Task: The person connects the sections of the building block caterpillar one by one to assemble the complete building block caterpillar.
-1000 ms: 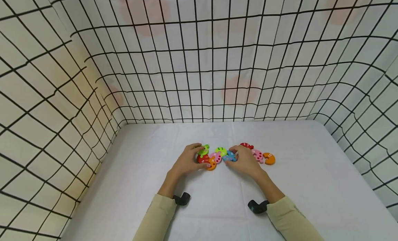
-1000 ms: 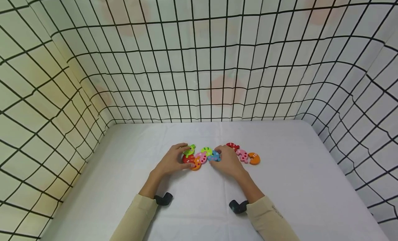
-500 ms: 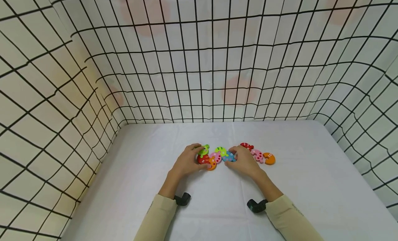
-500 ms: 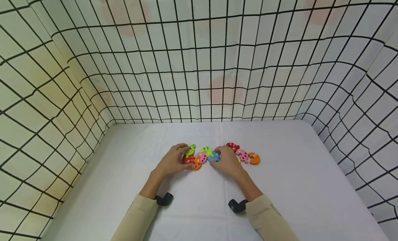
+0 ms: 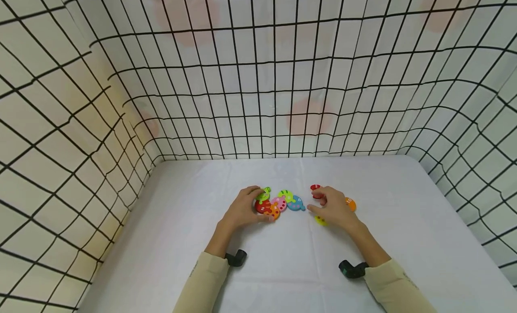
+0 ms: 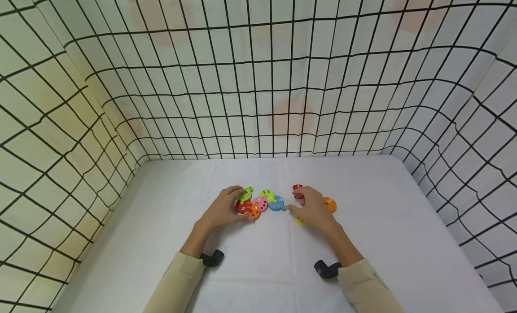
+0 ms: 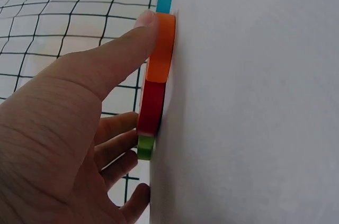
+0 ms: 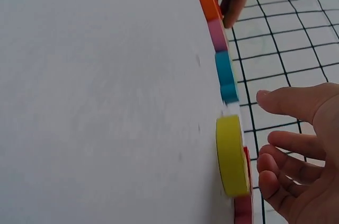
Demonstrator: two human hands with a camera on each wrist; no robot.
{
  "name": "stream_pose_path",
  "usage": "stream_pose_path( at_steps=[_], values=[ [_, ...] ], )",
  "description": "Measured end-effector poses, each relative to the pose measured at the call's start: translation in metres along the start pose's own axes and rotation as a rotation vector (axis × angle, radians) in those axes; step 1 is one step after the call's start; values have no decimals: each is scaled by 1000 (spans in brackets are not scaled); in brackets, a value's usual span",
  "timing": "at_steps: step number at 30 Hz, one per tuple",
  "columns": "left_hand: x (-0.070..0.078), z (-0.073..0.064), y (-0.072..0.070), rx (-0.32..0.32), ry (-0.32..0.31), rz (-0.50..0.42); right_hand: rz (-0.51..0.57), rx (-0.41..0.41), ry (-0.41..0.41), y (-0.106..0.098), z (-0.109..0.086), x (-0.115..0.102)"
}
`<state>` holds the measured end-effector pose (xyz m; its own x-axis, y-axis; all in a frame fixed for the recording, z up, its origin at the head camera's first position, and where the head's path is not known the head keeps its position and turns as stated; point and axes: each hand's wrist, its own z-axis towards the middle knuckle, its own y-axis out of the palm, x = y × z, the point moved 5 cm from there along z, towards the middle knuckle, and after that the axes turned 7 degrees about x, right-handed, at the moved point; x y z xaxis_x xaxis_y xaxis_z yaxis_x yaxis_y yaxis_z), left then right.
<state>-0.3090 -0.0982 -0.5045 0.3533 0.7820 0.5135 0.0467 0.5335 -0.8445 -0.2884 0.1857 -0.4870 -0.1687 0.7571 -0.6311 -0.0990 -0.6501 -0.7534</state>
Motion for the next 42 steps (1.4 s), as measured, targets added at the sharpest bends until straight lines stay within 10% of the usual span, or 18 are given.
stream_pose_path(
  at_steps=[42],
  values=[
    [-2,-1,-4,7,-10,-2,-107,-85,-27,-11,-36,18]
  ],
)
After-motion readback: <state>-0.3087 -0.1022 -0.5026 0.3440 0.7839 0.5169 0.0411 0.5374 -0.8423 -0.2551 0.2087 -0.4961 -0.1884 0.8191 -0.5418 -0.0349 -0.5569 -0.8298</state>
